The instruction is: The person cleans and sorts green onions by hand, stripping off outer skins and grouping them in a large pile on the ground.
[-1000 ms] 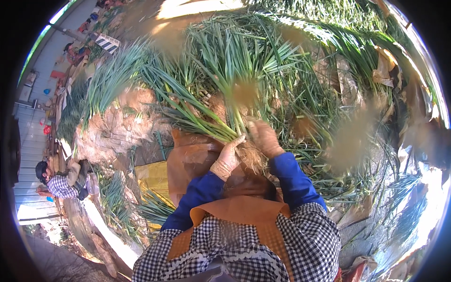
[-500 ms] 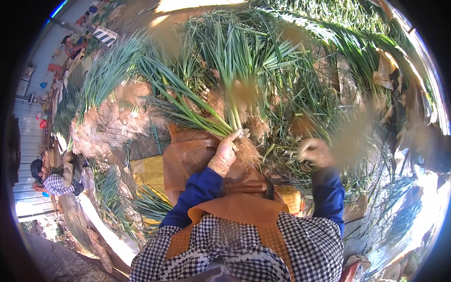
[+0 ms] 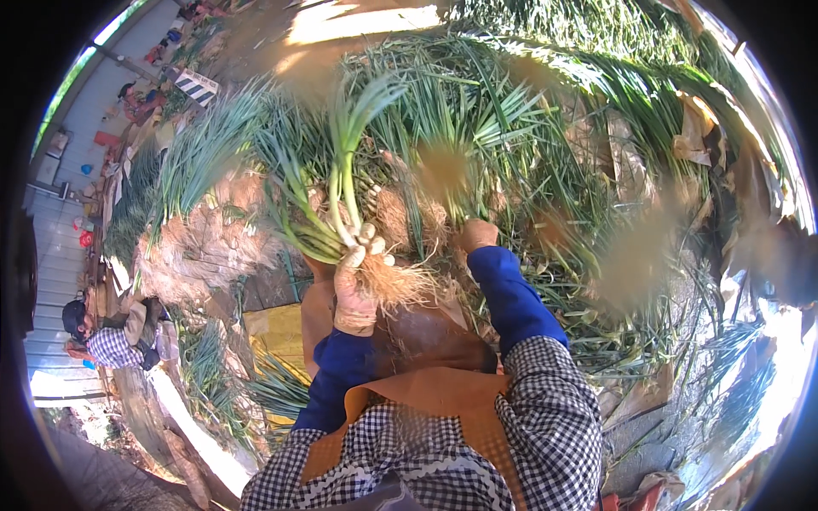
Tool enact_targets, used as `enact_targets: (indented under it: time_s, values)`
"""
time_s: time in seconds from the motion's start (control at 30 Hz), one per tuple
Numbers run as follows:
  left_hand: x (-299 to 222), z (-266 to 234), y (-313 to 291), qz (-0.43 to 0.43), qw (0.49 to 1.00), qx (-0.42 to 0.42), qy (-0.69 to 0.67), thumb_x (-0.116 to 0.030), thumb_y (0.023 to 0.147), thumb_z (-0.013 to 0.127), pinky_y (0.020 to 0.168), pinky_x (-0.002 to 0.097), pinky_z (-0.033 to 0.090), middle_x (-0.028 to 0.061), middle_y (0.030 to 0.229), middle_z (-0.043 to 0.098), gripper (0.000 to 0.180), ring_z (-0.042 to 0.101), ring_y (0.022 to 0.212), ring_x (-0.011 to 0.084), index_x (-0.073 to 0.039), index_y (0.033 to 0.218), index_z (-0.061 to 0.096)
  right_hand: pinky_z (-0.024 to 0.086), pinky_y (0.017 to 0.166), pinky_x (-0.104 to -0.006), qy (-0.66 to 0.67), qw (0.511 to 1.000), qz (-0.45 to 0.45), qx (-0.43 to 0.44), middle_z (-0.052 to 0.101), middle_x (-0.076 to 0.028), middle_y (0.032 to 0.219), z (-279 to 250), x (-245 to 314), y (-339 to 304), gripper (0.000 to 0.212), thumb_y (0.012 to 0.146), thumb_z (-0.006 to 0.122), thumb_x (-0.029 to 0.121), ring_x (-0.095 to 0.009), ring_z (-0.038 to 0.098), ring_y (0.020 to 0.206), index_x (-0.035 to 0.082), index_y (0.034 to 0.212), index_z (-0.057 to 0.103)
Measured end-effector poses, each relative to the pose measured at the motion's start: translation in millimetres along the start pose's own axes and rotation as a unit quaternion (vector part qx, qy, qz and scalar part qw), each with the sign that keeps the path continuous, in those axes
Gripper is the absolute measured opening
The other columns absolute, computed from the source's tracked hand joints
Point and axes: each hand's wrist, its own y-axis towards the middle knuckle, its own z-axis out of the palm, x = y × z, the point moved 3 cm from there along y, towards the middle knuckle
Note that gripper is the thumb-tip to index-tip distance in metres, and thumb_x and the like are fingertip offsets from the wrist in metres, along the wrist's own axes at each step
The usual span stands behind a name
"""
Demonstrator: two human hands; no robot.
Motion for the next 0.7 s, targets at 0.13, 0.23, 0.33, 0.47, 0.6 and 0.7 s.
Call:
enact_targets:
  time_s: [0.13, 0.23, 0.33, 0.47, 0.6, 0.7]
  values:
    - [-15.8, -68.0, -5.1, -0.031, 0.994, -0.106, -0.009, -0.006, 0.08, 0.053, 0.07, 0.034, 0.048, 0.0056, 0.1, 0.056, 0.028, 0.053, 0.084, 0.0194, -0.004, 0.108, 0.05, 0.049, 0.068, -0.0363, 0.154, 0.985, -0.031, -0.075, 0.063, -0.016, 0.084, -9.8, 9.2, 1.1, 0.041, 0.067, 0.066, 0.041, -0.03, 0.061, 0.076, 0.008, 0.09, 0.064]
    - [-6.3, -69.5, -13.9, -0.066, 0.994, -0.054, -0.07, -0.007, 0.083, 0.048, 0.069, 0.0314, 0.043, 0.0043, 0.089, 0.051, 0.047, 0.05, 0.081, 0.0156, -0.006, 0.128, 0.035, 0.048, 0.063, -0.0338, 0.468, 0.88, -0.032, 0.068, 0.063, -0.012, 0.08, -31.0, -15.7, -16.7, 0.031, 0.076, 0.061, 0.033, -0.022, 0.061, 0.069, 0.003, 0.085, 0.062]
    - [18.5, -78.7, -6.1, -0.092, 0.989, -0.116, -0.018, -0.005, 0.08, 0.052, 0.07, 0.0308, 0.047, 0.0043, 0.089, 0.056, 0.046, 0.054, 0.08, 0.0153, -0.005, 0.125, 0.041, 0.047, 0.063, -0.0368, -0.231, 0.938, -0.258, -0.009, 0.063, -0.009, 0.081, -1.0, -58.6, -8.4, 0.022, 0.08, 0.058, 0.028, -0.027, 0.06, 0.072, 0.006, 0.079, 0.064]
    - [14.2, -82.2, -13.8, -0.071, 0.991, -0.109, -0.032, -0.004, 0.079, 0.053, 0.072, 0.03, 0.047, 0.0042, 0.09, 0.056, 0.047, 0.054, 0.081, 0.0161, -0.002, 0.124, 0.041, 0.046, 0.065, -0.0378, 0.249, 0.946, -0.009, -0.206, 0.062, -0.016, 0.079, -59.0, -30.8, -24.6, 0.029, 0.078, 0.057, 0.037, -0.032, 0.059, 0.072, 0.009, 0.082, 0.064]
    - [24.5, -85.8, -6.4, -0.109, 0.985, -0.128, -0.026, -0.003, 0.079, 0.053, 0.077, 0.0319, 0.047, 0.0081, 0.09, 0.057, 0.048, 0.055, 0.083, 0.02, 0.001, 0.125, 0.04, 0.048, 0.062, -0.0356, -0.017, 1.0, -0.024, 0.004, 0.064, -0.012, 0.074, -33.4, 13.4, 1.5, 0.049, 0.068, 0.059, 0.058, -0.024, 0.062, 0.068, 0.011, 0.078, 0.066]
    - [25.9, -87.9, -8.8, -0.144, 0.979, -0.143, 0.0, -0.004, 0.08, 0.051, 0.083, 0.0367, 0.046, 0.0121, 0.093, 0.058, 0.04, 0.056, 0.094, 0.0262, 0.005, 0.118, 0.045, 0.049, 0.065, -0.0396, -0.008, 0.999, -0.034, 0.005, 0.064, -0.013, 0.079, -4.1, 17.5, 16.6, 0.041, 0.071, 0.06, 0.048, -0.028, 0.062, 0.074, 0.009, 0.082, 0.066]
